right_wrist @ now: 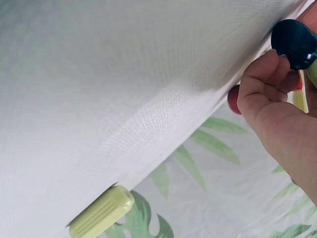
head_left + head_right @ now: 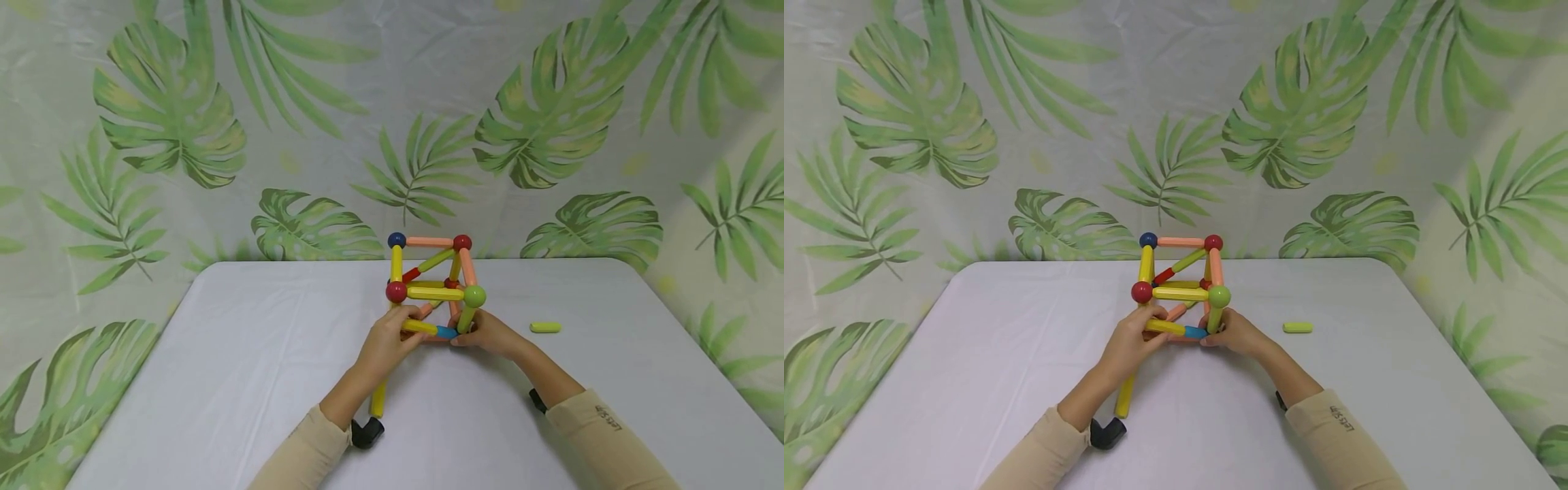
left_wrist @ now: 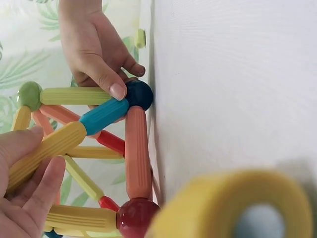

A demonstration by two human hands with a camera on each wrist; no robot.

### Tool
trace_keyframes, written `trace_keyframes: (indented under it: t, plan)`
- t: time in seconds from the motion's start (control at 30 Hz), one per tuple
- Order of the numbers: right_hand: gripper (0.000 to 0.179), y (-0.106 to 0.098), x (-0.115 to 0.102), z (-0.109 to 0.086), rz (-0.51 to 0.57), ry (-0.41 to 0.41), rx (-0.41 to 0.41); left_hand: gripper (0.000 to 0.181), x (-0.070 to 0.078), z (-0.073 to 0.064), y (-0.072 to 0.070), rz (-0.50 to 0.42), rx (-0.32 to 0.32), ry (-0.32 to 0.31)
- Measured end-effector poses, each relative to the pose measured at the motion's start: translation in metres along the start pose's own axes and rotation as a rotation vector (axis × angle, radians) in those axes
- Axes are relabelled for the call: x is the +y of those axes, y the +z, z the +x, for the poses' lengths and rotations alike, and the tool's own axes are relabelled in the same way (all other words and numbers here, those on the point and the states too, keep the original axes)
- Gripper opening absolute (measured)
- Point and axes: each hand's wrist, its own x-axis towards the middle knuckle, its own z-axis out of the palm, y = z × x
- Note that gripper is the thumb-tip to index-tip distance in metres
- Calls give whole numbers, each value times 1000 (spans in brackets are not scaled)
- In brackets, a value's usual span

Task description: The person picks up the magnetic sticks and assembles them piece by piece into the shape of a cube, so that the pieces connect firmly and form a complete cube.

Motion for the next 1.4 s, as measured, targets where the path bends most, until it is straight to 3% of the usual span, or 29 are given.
trace_keyframes:
  t: [0.1, 0.17, 0.3, 0.4, 0.5, 0.63, 0.73, 0.83, 1.03, 1.23, 1.4]
  plan:
    - [30, 0, -1, -1, -8, 3, 4, 38, 1, -1, -3, 32, 8, 29]
    - [30, 0, -2, -1, -9, 9, 5, 37, 2, -1, -7, 91, 31, 93]
    - [30, -1, -3, -1, -1, 10, 3, 38, 4, 2, -19, 223, 145, 275]
    - [30, -1, -2, -1, 8, 5, -2, 49, 1, 4, -29, 237, 209, 298]
    - [30, -1, 0, -1, 16, 2, -7, 72, -6, 5, -37, 161, 155, 181]
    - [31, -1, 1, -1, 13, 10, -5, 96, -20, 6, -39, -30, -16, -31]
    - [32, -1, 1, -1, 11, 15, -3, 94, -29, 7, -34, -208, -112, -147]
    - [33, -1, 1, -1, 15, 12, -1, 80, -36, 10, -28, -368, -165, -236]
    - [34, 0, 1, -1, 21, 16, 11, 57, -39, 18, -24, -587, -224, -318]
    - [34, 1, 2, -1, 20, 31, 22, 38, -23, 23, -33, -659, -264, -320]
    - [31, 2, 2, 0, 9, 31, 26, 32, -25, 23, -29, -731, -260, -352]
